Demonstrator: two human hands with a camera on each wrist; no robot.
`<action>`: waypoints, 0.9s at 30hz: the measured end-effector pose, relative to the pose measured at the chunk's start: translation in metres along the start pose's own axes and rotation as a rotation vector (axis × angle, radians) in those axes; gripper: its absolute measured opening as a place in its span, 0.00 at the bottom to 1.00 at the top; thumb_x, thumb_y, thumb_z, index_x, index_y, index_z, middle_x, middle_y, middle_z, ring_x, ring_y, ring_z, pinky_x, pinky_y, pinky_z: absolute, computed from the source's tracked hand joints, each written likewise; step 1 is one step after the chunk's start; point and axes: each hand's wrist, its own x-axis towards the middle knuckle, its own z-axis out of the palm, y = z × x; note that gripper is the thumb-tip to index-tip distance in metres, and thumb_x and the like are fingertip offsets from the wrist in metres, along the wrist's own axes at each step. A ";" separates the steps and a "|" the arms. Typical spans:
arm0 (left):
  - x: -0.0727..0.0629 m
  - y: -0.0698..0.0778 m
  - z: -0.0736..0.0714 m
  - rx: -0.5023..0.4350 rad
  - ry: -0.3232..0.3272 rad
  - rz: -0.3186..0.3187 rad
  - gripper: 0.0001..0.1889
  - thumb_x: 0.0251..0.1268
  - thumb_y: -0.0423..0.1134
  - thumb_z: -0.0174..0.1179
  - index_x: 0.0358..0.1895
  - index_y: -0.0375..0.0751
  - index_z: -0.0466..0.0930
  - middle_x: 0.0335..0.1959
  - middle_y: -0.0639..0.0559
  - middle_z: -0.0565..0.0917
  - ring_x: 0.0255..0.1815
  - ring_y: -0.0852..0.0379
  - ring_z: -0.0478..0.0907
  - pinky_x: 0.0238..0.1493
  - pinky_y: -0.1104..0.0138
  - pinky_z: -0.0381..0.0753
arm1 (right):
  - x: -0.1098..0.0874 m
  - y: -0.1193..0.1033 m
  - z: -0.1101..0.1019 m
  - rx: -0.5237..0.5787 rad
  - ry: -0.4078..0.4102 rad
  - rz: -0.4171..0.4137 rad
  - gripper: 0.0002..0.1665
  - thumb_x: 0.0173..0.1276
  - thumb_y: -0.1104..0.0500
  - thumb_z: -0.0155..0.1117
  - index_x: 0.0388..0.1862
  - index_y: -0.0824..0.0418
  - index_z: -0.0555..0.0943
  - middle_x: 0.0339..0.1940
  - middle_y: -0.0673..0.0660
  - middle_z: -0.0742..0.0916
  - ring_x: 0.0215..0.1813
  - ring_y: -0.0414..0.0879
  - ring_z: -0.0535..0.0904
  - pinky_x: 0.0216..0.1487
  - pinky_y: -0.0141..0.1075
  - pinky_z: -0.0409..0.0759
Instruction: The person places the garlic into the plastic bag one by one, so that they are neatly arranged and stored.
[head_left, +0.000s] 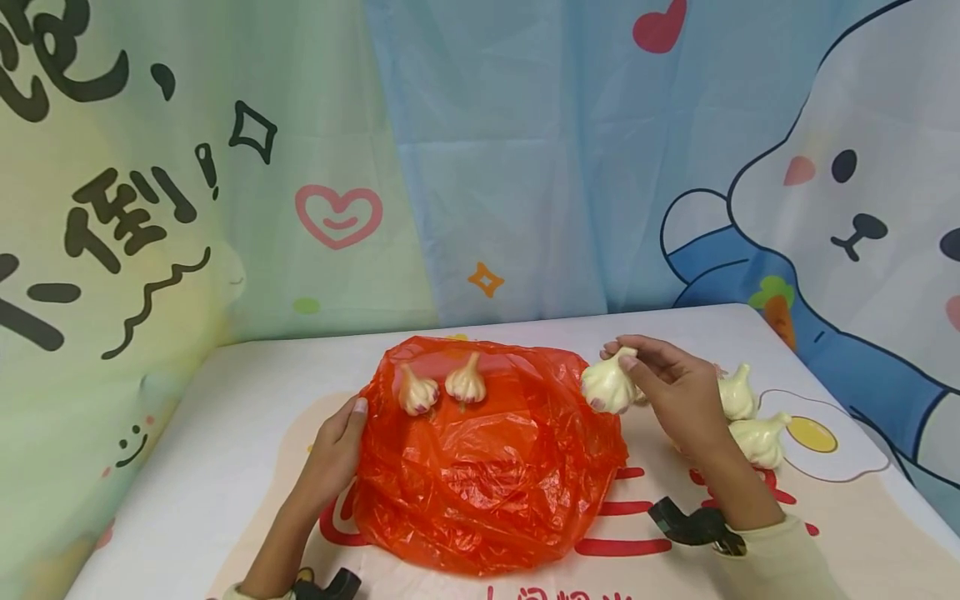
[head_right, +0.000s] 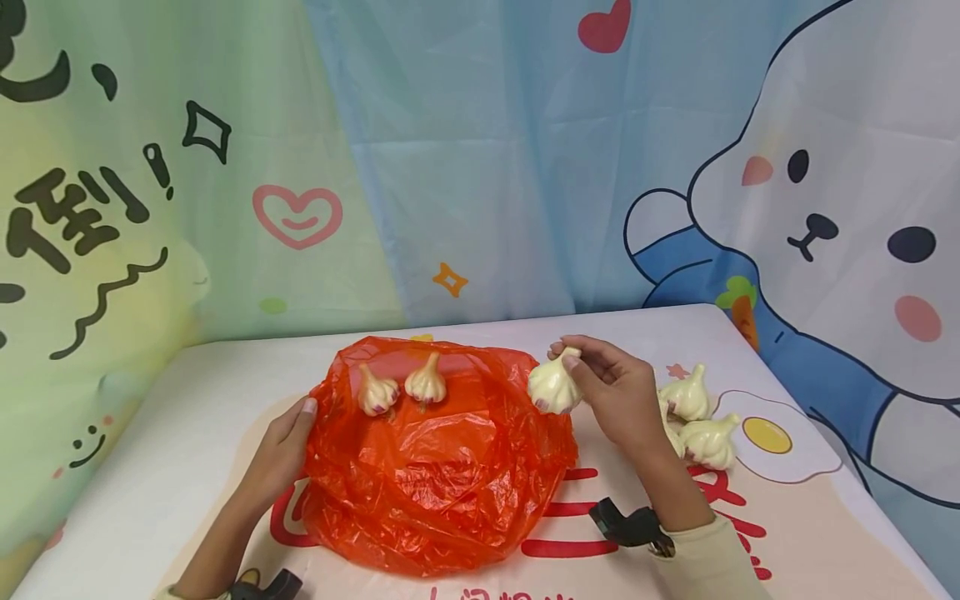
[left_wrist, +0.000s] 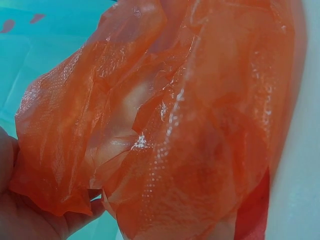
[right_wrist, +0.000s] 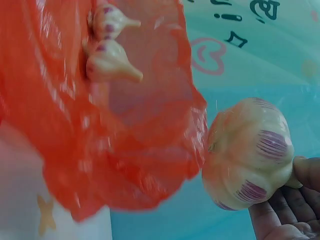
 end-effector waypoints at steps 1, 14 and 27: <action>0.000 0.000 0.000 -0.002 0.000 -0.002 0.31 0.79 0.57 0.35 0.74 0.42 0.59 0.63 0.42 0.74 0.55 0.44 0.76 0.55 0.52 0.77 | 0.000 0.000 0.003 0.022 -0.015 0.004 0.20 0.72 0.54 0.61 0.59 0.60 0.79 0.51 0.56 0.86 0.47 0.40 0.84 0.40 0.36 0.84; 0.000 0.000 -0.001 -0.023 -0.010 0.034 0.30 0.80 0.55 0.35 0.74 0.40 0.59 0.63 0.41 0.73 0.56 0.44 0.75 0.57 0.51 0.76 | 0.004 0.005 0.041 0.160 -0.158 0.010 0.18 0.71 0.59 0.62 0.56 0.66 0.80 0.49 0.59 0.86 0.51 0.44 0.83 0.49 0.34 0.80; 0.001 -0.002 -0.001 -0.026 -0.007 0.005 0.31 0.79 0.57 0.35 0.75 0.42 0.58 0.63 0.43 0.74 0.54 0.44 0.76 0.56 0.52 0.77 | 0.011 0.007 0.095 0.167 -0.292 -0.032 0.13 0.69 0.66 0.63 0.51 0.67 0.84 0.45 0.60 0.87 0.50 0.49 0.83 0.51 0.33 0.80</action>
